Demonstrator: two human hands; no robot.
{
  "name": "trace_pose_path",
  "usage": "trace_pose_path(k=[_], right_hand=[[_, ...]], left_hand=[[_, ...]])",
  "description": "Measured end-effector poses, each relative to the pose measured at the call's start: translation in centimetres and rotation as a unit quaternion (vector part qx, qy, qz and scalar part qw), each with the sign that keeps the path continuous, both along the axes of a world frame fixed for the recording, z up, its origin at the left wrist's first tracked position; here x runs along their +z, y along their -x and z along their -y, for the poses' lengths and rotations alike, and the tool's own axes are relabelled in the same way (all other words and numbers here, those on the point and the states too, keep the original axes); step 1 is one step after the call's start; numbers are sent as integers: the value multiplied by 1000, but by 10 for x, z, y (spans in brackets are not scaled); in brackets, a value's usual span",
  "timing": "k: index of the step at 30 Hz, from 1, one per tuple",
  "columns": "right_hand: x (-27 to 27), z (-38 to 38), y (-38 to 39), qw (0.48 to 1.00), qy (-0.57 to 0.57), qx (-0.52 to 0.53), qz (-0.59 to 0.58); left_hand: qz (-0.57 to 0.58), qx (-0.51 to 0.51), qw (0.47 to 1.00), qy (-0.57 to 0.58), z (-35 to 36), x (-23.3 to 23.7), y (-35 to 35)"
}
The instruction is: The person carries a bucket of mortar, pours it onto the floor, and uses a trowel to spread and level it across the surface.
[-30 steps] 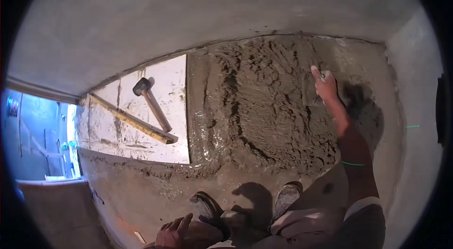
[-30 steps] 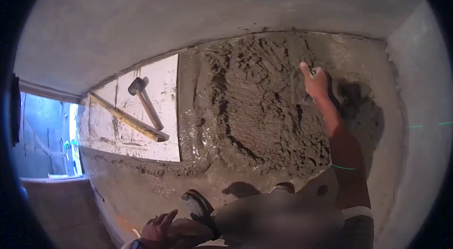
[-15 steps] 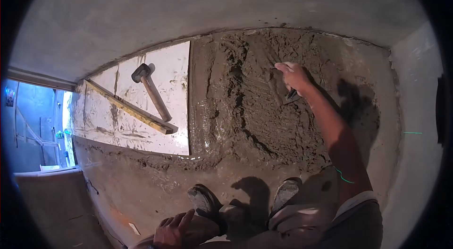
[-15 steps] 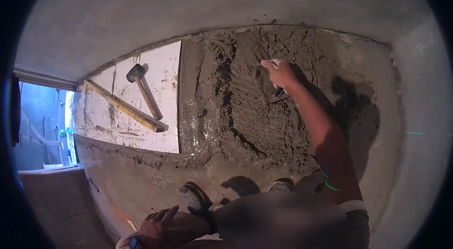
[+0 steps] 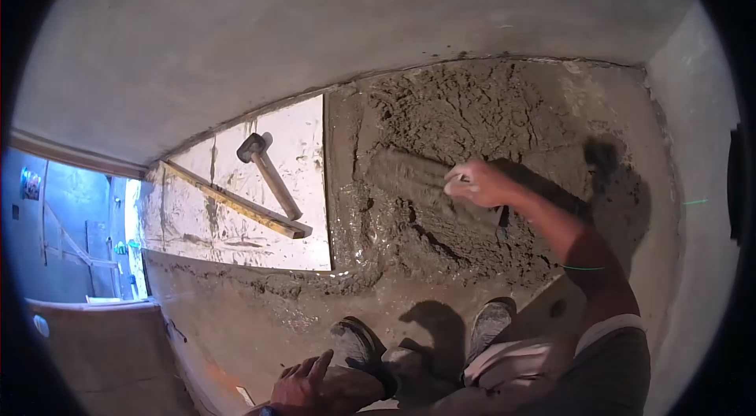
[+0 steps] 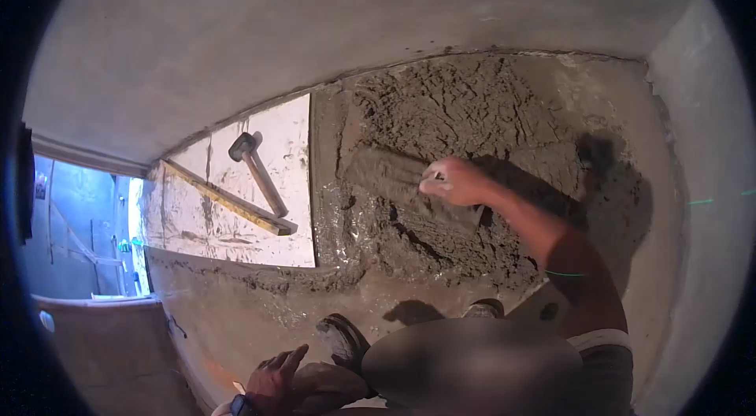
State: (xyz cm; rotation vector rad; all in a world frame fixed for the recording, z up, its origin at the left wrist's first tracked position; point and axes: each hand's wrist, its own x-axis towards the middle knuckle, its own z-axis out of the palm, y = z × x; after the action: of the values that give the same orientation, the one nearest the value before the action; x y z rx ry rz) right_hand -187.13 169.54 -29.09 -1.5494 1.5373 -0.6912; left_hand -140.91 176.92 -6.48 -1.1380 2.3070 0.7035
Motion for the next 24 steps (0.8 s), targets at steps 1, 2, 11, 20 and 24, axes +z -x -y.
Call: trace_pose_path(k=[1,2,11,20,24], right_hand=[[14,3,2,999,-8,-42,-9],[34,7,8,996,-20,-81,-18],[11,121,50,959,-126,-169,-191],[13,107,14,982,-145,67,-104],[14,61,-11,977,-164,96,-96]], left_hand=[[-11,5,1000,6,-3,1,0],[-21,12,1000,10,-9,1,0],[53,110,992,-32,-27,0,-12],[20,86,995,-41,-25,-9,-19],[7,57,997,-51,-7,-3,-9]])
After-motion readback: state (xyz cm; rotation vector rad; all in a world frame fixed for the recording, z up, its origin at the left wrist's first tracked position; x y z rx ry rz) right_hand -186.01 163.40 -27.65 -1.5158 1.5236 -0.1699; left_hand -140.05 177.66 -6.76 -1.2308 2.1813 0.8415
